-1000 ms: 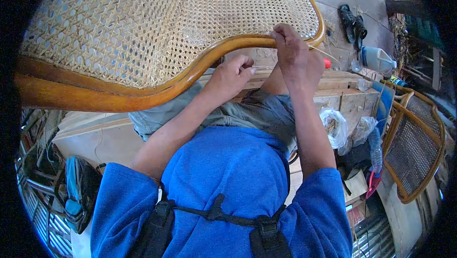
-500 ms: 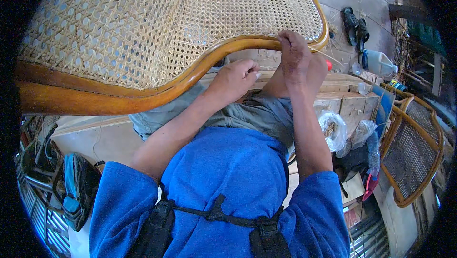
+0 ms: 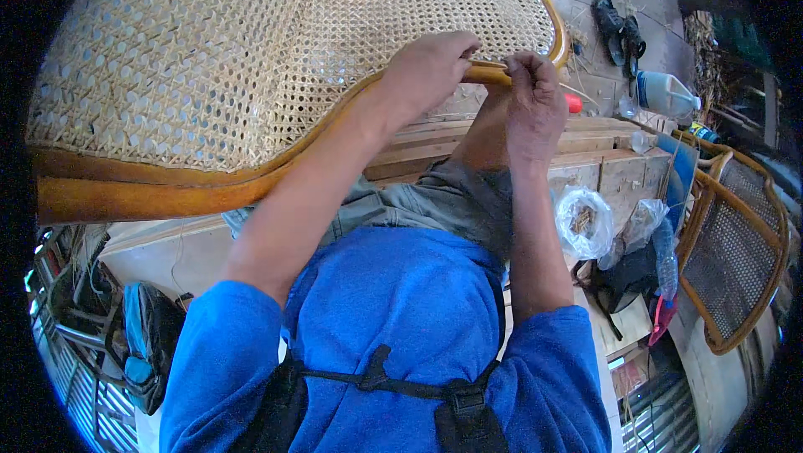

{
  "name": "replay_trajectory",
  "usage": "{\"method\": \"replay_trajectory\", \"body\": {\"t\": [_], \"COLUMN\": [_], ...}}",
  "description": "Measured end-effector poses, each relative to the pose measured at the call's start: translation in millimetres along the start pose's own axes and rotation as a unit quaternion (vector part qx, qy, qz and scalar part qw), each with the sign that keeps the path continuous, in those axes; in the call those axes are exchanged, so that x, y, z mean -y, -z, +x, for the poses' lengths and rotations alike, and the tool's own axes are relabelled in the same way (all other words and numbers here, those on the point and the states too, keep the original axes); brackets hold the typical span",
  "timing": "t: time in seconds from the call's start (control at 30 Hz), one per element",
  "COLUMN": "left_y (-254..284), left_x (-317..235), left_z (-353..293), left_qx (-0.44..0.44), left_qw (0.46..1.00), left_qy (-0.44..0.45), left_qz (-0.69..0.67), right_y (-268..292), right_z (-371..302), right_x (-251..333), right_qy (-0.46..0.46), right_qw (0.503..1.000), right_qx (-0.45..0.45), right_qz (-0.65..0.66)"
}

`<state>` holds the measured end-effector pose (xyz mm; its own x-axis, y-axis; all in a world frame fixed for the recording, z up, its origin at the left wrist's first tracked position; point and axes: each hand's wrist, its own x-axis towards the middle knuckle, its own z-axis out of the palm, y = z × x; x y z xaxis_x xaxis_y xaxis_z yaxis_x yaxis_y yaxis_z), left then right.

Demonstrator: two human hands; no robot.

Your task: The person is weaving a cane seat for a wooden chair. They use a hammer to tap the cane strips into the grooves of the chair frame and pull the strips tight with their hands to secure the weave.

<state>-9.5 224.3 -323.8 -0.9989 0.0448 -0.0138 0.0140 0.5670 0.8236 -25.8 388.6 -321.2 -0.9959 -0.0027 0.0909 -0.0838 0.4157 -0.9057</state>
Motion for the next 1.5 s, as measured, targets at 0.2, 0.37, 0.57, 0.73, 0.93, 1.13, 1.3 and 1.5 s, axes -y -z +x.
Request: {"method": "replay_trajectory", "body": {"t": [0.2,0.37,0.57,0.73,0.93,1.13,1.3,1.5], "left_y": [0,-4,-4,-26,-45,-42,-37,-43], "left_x": [-21,-14,-2,41,60,57,57,57], "left_z": [51,68,96,119,141,142,136,138], "left_qx": [0.245,0.286,0.312,0.336,0.383,0.394,0.386,0.375], "left_qw": [0.952,0.94,0.945,0.939,0.923,0.917,0.919,0.926], "left_qy": [-0.044,-0.052,-0.039,-0.06,-0.005,0.018,0.034,0.011], "left_qz": [0.177,0.178,0.092,0.028,-0.045,-0.059,-0.072,-0.049], "right_y": [12,21,14,-5,-17,-27,-32,-32], "right_z": [-10,-16,-3,5,7,8,3,15], "right_x": [10,0,-10,33,47,52,70,-9], "right_qy": [-0.065,-0.098,0.078,0.042,0.051,0.174,0.108,0.241], "right_qw": [0.998,0.995,0.981,0.913,0.867,0.897,0.902,0.917], "right_qx": [-0.017,0.011,0.039,0.106,0.124,0.13,0.145,0.152], "right_qz": [0.021,0.014,-0.174,-0.392,-0.481,-0.384,-0.391,-0.279]}}
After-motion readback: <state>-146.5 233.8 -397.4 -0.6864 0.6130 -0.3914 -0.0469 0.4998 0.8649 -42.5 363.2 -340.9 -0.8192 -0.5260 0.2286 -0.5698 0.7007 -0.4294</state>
